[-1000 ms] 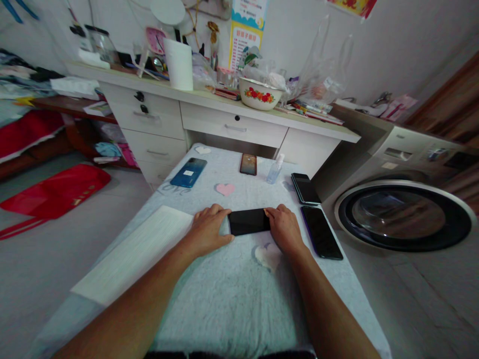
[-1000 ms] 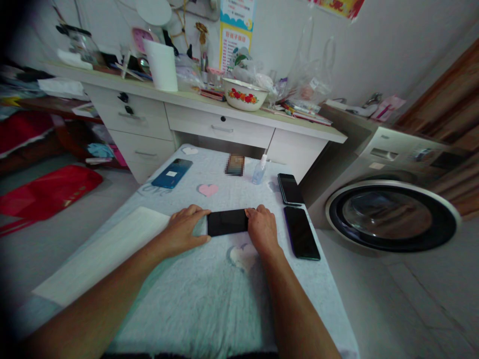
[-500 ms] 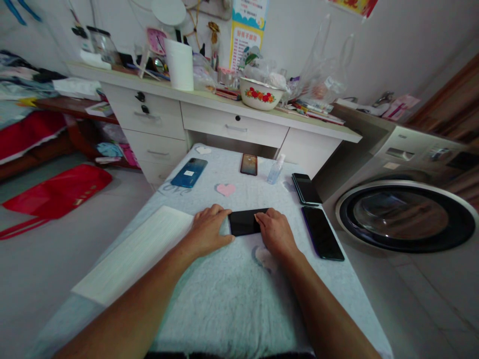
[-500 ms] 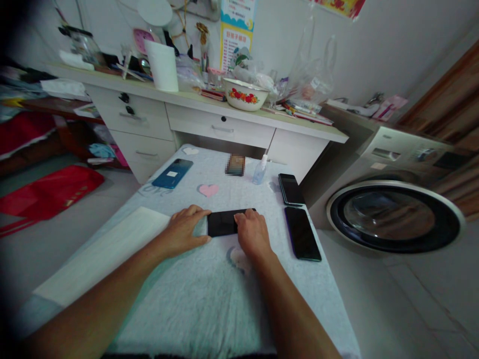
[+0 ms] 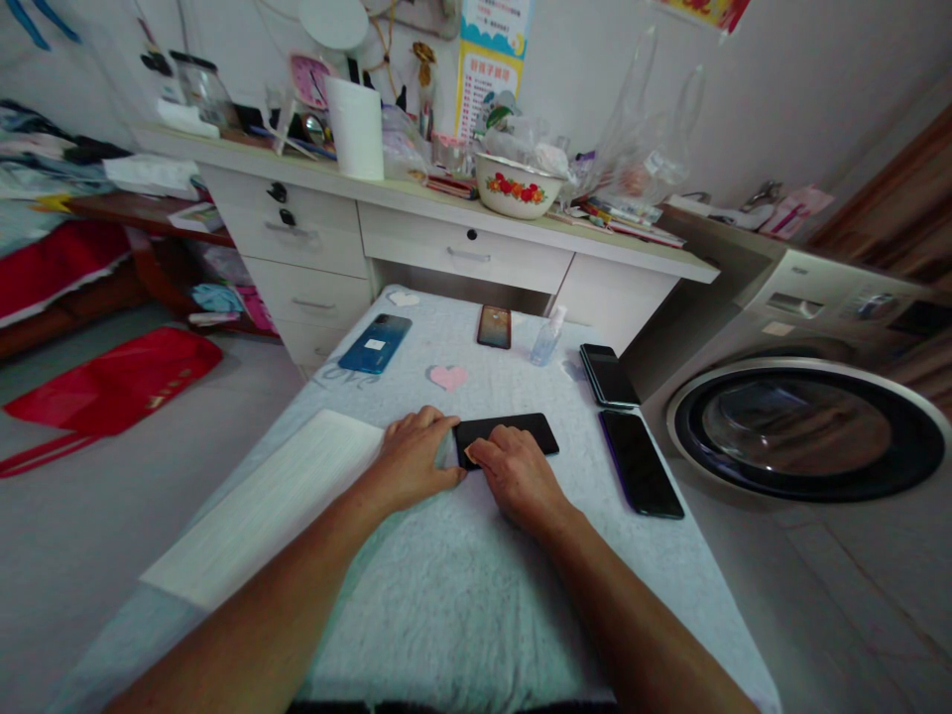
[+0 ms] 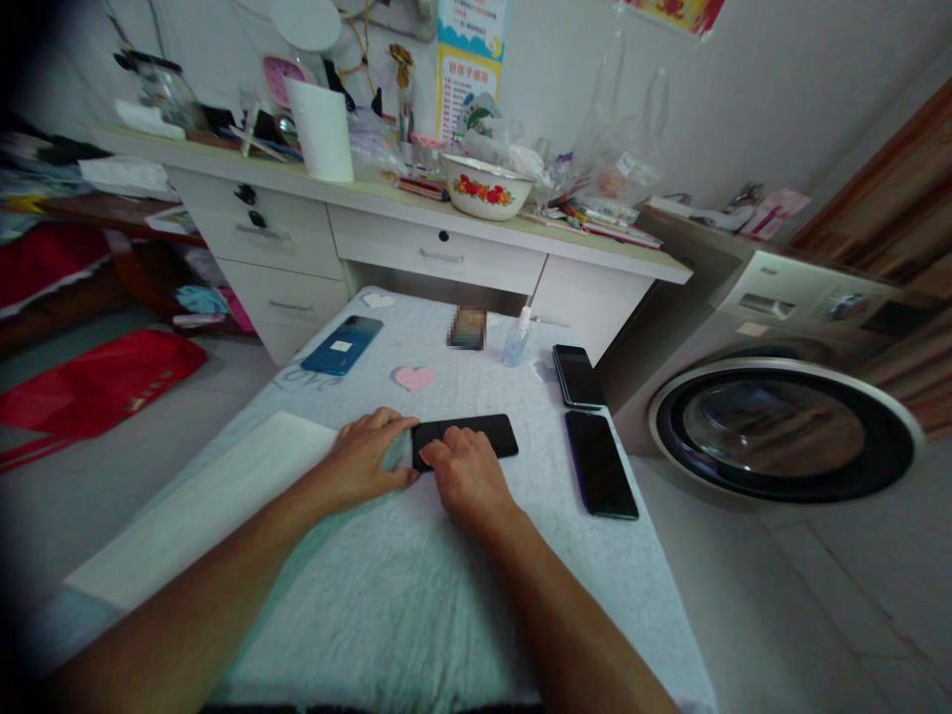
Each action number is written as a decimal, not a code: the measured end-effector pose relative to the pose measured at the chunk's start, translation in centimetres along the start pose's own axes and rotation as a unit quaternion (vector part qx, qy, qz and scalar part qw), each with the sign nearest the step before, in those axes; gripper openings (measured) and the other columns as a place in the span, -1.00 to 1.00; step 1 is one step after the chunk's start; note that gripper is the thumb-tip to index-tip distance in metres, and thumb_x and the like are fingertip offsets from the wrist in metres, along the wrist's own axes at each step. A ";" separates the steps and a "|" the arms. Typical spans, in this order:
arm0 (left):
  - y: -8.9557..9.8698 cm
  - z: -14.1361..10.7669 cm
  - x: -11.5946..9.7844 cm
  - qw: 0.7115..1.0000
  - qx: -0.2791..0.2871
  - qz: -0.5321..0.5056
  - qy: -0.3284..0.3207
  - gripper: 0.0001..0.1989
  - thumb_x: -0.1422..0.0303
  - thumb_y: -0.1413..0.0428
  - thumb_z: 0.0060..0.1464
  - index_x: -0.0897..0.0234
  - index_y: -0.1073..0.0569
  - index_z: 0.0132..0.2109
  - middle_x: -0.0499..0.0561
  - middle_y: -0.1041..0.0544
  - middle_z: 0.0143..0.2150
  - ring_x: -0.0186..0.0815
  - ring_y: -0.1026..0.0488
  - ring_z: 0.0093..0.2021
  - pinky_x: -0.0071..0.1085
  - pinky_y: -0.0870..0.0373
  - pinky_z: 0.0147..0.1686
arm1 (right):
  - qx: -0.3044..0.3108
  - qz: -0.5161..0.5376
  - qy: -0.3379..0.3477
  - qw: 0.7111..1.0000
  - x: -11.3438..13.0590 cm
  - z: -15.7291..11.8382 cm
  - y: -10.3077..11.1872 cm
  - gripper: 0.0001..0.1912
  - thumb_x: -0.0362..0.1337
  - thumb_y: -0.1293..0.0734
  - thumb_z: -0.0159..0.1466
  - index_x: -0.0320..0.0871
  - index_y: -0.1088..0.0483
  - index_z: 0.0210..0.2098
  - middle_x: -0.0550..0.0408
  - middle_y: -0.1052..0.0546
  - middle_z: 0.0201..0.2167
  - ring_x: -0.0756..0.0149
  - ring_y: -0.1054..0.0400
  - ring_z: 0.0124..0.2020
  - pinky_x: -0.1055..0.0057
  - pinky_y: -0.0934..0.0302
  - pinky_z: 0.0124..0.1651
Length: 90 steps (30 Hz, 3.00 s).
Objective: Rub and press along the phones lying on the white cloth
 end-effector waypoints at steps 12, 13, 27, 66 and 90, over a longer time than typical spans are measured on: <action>0.0 0.0 0.0 1.000 0.000 -0.001 0.001 -0.38 0.12 -0.15 -0.08 0.11 -0.29 0.16 0.08 -0.36 0.06 -0.05 -0.32 0.06 -0.17 -0.21 0.01 | -0.006 -0.008 -0.007 1.000 -0.7 -0.1 0.3 -0.76 -0.33 -0.19 0.36 -0.04 -0.48 -0.14 0.09 -0.38 -0.35 0.31 -0.19 -0.32 0.37 0.08 -0.25; 0.0 0.0 0.0 1.000 0.001 -0.002 -0.003 -0.38 0.12 -0.15 -0.08 0.12 -0.29 0.16 0.08 -0.36 0.06 -0.05 -0.32 0.05 -0.17 -0.21 0.01 | -0.005 -0.007 -0.017 1.000 -0.9 -0.1 0.4 -0.77 -0.33 -0.20 0.35 -0.05 -0.49 -0.13 0.07 -0.39 -0.34 0.31 -0.20 -0.31 0.37 0.07 -0.24; 0.0 0.0 0.2 1.000 0.002 -0.006 -0.005 -0.37 0.12 -0.15 -0.09 0.11 -0.29 0.16 0.07 -0.36 0.07 -0.05 -0.32 0.06 -0.18 -0.20 0.04 | 0.007 -0.006 -0.082 0.997 -2.4 -0.4 0.9 -0.75 -0.30 -0.19 0.37 -0.08 -0.51 -0.18 0.04 -0.41 -0.34 0.31 -0.25 -0.27 0.40 -0.02 -0.20; 0.0 0.1 0.1 1.000 0.000 -0.004 0.000 -0.37 0.12 -0.15 -0.08 0.13 -0.30 0.16 0.07 -0.36 0.06 -0.05 -0.33 0.06 -0.16 -0.22 0.01 | 0.010 0.011 -0.027 1.000 -1.6 -0.3 0.3 -0.78 -0.32 -0.22 0.35 -0.07 -0.50 -0.16 0.06 -0.41 -0.33 0.31 -0.23 -0.29 0.38 0.03 -0.23; -0.1 0.1 0.3 1.000 0.000 -0.008 -0.005 -0.35 0.09 -0.16 -0.08 0.14 -0.28 0.17 0.09 -0.36 0.07 -0.04 -0.32 0.06 -0.15 -0.21 0.01 | 0.006 -0.031 -0.094 0.995 -2.3 -0.4 0.7 -0.72 -0.30 -0.15 0.38 -0.10 -0.51 -0.18 0.03 -0.41 -0.38 0.29 -0.24 -0.32 0.39 0.02 -0.26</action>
Point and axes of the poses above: each hand's wrist, its own z-axis towards the middle knuckle, its own y-axis out of the back of the hand, x = y × z, the point moved 1 cm from there along z, towards the middle knuckle
